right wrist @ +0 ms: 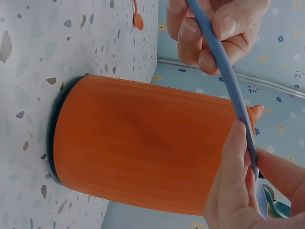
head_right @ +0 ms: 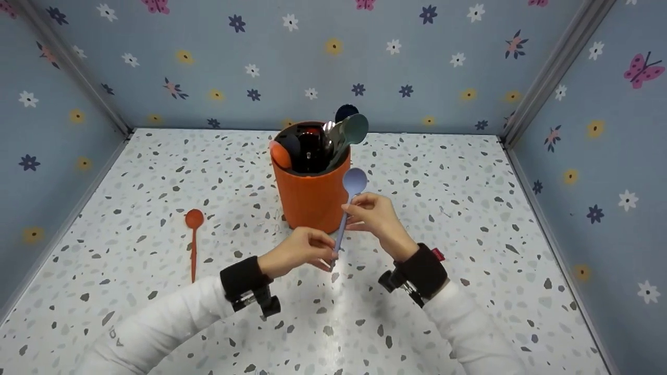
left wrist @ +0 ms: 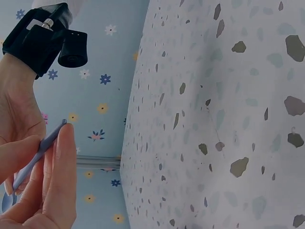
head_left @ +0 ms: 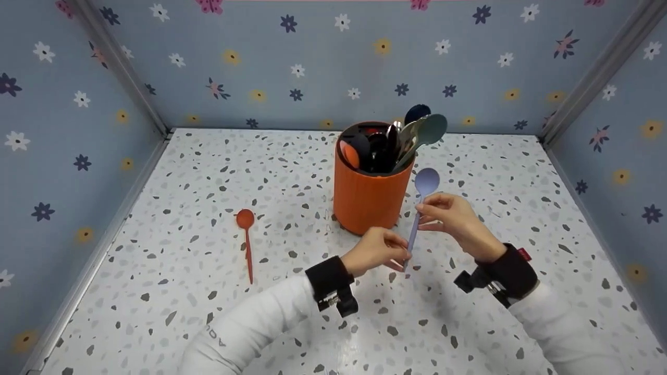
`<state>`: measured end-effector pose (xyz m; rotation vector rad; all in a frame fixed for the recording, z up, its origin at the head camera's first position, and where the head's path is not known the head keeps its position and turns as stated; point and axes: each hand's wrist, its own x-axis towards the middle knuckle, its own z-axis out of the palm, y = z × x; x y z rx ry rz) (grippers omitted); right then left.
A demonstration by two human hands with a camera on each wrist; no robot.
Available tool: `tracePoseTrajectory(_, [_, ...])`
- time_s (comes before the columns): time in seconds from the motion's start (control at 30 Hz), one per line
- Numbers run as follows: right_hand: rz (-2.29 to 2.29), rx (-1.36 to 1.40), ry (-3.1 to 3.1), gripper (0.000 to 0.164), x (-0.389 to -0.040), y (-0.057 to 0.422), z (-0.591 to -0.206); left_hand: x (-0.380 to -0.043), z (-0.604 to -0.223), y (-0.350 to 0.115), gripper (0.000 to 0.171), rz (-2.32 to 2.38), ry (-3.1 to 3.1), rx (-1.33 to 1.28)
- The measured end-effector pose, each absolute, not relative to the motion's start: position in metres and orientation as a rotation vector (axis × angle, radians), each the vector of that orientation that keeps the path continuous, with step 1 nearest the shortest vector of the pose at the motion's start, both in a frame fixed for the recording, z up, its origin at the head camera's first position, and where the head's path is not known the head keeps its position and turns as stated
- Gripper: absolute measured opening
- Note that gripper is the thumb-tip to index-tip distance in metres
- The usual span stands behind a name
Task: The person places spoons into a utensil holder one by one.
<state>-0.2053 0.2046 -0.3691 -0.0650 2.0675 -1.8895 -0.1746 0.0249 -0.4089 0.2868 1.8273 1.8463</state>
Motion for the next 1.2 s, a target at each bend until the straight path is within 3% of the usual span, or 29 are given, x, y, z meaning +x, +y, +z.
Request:
tracePoseTrajectory(0.77, [-2.04, -0.386, 2.165, 0.021, -0.226, 0.18, -0.294, -0.205, -0.34, 0.004, 0.017, 1.788, 2.215, 0.591])
tracePoseTrajectory(1.2, [-2.327, -0.355, 2.087, 0.019, -0.247, 0.173, -0.272, -0.233, -0.309, 0.006, 0.018, 1.743, 2.353, 0.516])
